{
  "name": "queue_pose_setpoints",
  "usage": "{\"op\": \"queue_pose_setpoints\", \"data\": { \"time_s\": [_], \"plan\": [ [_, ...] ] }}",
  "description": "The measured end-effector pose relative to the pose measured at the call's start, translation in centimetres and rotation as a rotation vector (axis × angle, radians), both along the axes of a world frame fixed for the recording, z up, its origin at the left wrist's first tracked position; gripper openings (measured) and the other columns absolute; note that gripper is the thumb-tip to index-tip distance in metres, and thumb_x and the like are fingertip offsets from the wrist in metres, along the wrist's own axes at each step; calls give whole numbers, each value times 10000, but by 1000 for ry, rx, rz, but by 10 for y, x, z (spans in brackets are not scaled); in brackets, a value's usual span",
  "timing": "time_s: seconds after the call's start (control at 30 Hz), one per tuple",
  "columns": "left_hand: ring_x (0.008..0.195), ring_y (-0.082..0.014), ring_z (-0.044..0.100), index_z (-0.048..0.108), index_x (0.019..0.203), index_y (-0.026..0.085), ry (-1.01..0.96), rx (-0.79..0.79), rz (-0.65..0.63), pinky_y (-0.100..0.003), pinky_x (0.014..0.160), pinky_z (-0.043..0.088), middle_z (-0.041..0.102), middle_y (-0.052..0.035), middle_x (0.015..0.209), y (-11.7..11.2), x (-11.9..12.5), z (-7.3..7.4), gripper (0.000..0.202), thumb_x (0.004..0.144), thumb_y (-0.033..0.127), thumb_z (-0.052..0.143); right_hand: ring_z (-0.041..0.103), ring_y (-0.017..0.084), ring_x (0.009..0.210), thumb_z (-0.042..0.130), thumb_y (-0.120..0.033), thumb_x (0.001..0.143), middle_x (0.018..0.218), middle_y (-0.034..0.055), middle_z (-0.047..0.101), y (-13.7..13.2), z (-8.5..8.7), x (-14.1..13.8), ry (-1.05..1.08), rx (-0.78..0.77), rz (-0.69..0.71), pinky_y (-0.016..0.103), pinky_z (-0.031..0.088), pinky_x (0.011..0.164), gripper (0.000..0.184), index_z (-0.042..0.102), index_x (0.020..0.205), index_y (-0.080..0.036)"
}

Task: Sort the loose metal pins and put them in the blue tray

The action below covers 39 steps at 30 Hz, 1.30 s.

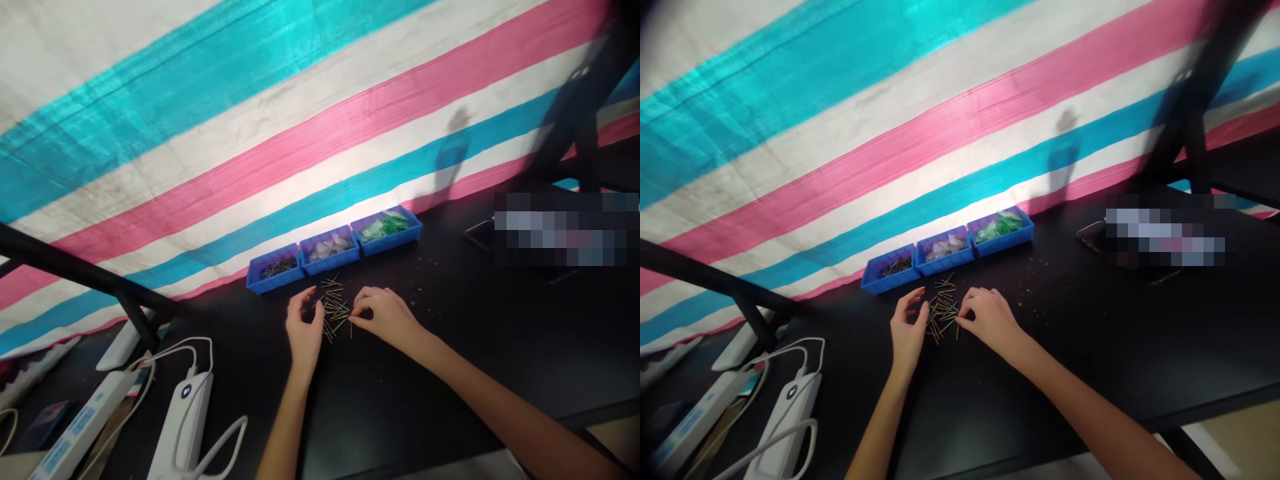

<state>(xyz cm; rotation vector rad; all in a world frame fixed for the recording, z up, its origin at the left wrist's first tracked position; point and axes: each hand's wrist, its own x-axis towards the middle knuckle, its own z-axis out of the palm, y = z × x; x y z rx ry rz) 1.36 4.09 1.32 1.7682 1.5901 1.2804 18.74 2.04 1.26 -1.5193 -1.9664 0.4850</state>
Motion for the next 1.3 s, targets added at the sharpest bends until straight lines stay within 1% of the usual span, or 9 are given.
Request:
{"op": "queue_pose_setpoints", "data": {
  "time_s": [0.13,0.3,0.5,0.63,0.8,0.87,0.97,1.1,1.3],
  "plan": [
    [923,-178,553,603,995,206,-27,2,-26,-298,775,408,612,-55,1020,0,3,2,241,761,218,545,573,141,775,662,-278,733,825,-31,637,1,-2,-1,-27,6,19,291,319,692,97,665,645,-236],
    [914,-173,557,599,993,193,-104,-20,-11,-280,748,430,612,-59,1016,1,-2,3,228,781,239,528,574,133,802,593,-227,794,858,-34,636,1,-5,-2,-22,22,8,289,314,708,110,659,707,-229],
    [889,-169,552,603,975,190,-98,-16,-19,-284,752,428,607,-58,1003,1,-4,2,212,790,239,514,570,134,784,563,-204,804,870,-13,637,1,-7,-3,-23,62,34,291,315,712,132,664,720,-225],
    [879,-166,550,602,974,191,-79,-24,-32,-280,747,431,603,-56,997,1,-2,1,208,794,237,509,562,132,765,624,-258,761,845,-20,631,-1,-2,-3,5,87,44,288,311,712,94,661,679,-231],
    [887,-166,546,606,967,200,-84,-16,-48,-272,739,427,599,-49,991,2,-3,1,205,783,225,519,554,130,769,631,-331,760,844,-18,619,-1,1,-1,-4,106,35,286,312,715,156,648,655,-217],
    [879,-164,544,607,968,203,-89,-9,-49,-272,737,423,600,-47,988,3,-5,1,207,783,220,516,553,128,779,598,-303,795,866,-16,617,0,1,1,-21,109,57,285,315,719,145,654,691,-219],
    [873,-162,539,609,970,203,-99,-4,-29,-275,743,417,601,-46,989,5,-8,1,209,787,216,507,554,128,812,542,-259,841,911,-5,611,1,0,4,-47,116,147,282,320,722,144,660,765,-224],
    [874,-158,536,611,963,205,-111,1,-17,-268,746,415,603,-41,990,6,-10,2,204,790,216,503,550,133,844,529,-255,850,949,-3,597,0,-1,3,-76,108,251,281,324,726,143,658,791,-237],
    [878,-164,531,610,965,202,-148,0,-9,-279,773,415,599,-47,988,4,-12,6,207,798,238,494,543,141,830,585,-254,811,927,-7,596,-1,-2,0,-113,108,201,290,324,728,103,659,743,-233]
  ]
}}
